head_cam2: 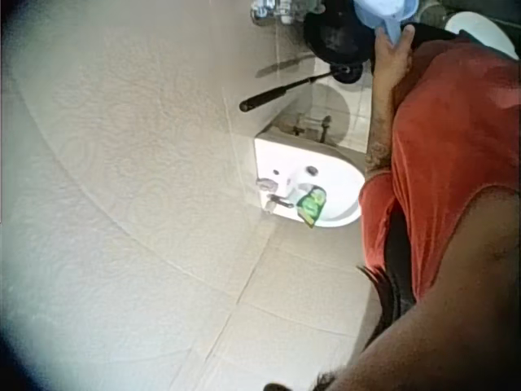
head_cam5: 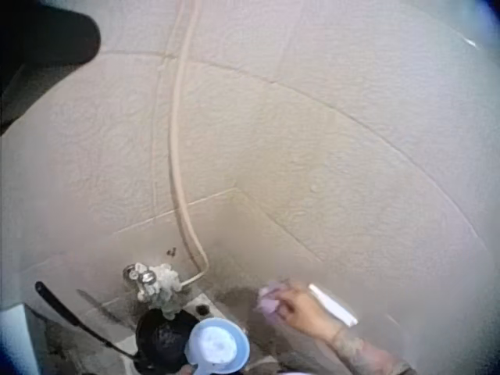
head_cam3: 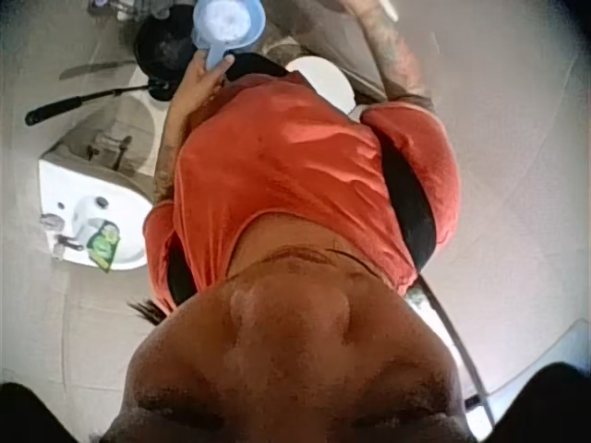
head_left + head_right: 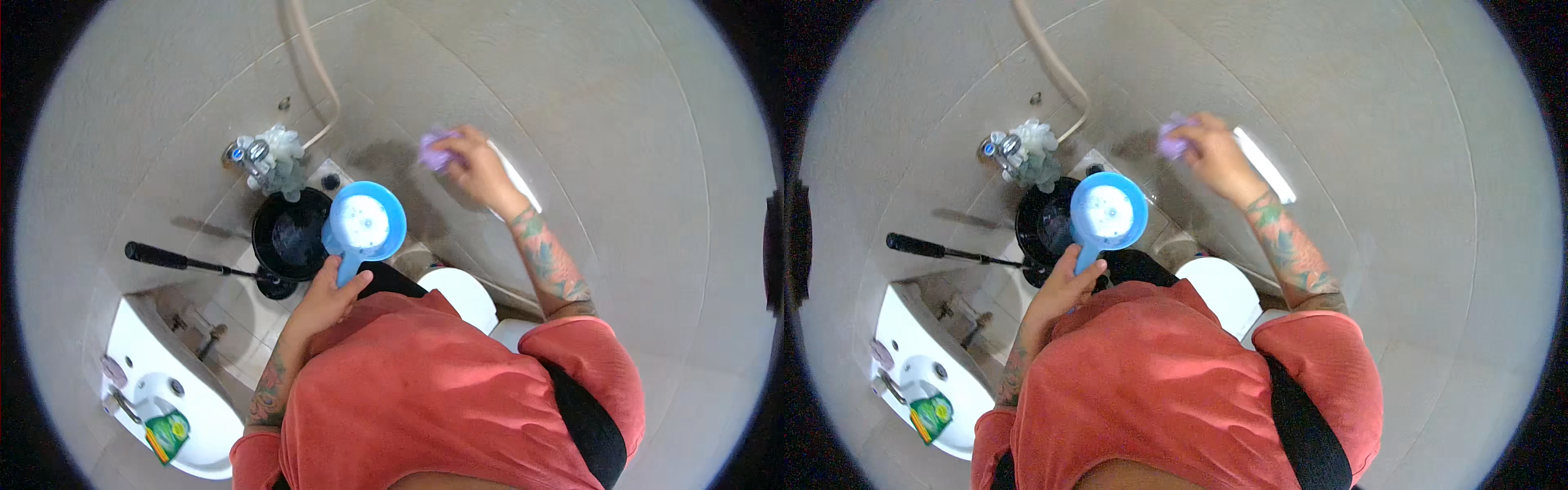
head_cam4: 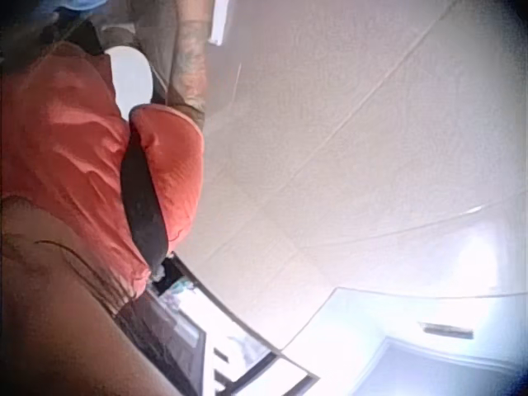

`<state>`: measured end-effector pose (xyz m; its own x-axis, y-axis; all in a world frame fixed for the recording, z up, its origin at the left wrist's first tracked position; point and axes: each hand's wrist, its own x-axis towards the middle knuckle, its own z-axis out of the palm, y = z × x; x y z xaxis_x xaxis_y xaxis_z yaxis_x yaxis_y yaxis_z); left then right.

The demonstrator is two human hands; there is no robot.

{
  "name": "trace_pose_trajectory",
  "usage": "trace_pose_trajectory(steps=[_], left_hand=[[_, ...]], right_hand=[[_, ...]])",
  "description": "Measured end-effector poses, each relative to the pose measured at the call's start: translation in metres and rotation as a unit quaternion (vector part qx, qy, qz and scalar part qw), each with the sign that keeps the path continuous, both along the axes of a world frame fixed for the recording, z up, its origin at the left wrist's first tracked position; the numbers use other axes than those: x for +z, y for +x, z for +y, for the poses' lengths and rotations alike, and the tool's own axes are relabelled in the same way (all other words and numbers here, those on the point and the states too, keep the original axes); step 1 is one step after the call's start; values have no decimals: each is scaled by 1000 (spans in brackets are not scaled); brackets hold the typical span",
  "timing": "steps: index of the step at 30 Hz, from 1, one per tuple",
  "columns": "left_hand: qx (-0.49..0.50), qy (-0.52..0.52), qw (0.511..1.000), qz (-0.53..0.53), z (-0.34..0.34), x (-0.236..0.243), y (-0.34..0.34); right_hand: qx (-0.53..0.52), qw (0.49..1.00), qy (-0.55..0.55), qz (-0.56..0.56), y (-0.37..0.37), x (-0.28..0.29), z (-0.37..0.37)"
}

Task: Cleaning the toilet, floor drain, sink, and walls in a bathroom using water and a plunger.

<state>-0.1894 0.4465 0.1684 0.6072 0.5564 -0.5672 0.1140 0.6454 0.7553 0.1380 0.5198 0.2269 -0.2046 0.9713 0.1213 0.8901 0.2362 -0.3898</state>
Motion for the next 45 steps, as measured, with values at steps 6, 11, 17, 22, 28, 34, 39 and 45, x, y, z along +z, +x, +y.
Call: trace_pose_trajectory(steps=[6, 11, 17, 22, 28, 34, 39, 45], left_hand=[[-125, 15, 992, -31, 2, 10, 29], [-161, 15, 985, -62, -11, 16, 53], [-164, 8, 983, -83, -20, 14, 52], [-149, -11, 987, -62, -27, 16, 41], [-137, -23, 990, -22, -38, 18, 42], [-106, -53, 993, -17, -46, 17, 41], [-97, -40, 994, -27, -49, 23, 49], [-94, -19, 994, -42, -42, 27, 60]], right_hand=[[88, 982, -165, -7, -72, -60, -58], [7, 978, -173, -117, -67, -87, -83], [-141, 982, 94, 84, -3, 35, -114], [-340, 820, 380, -260, 74, 79, -98], [-154, 857, 107, -481, 138, -53, -66], [-5, 885, 169, -433, 147, -49, -47], [-189, 778, 344, -490, 137, 106, -39], [-150, 748, 439, -475, 139, 225, -9]])
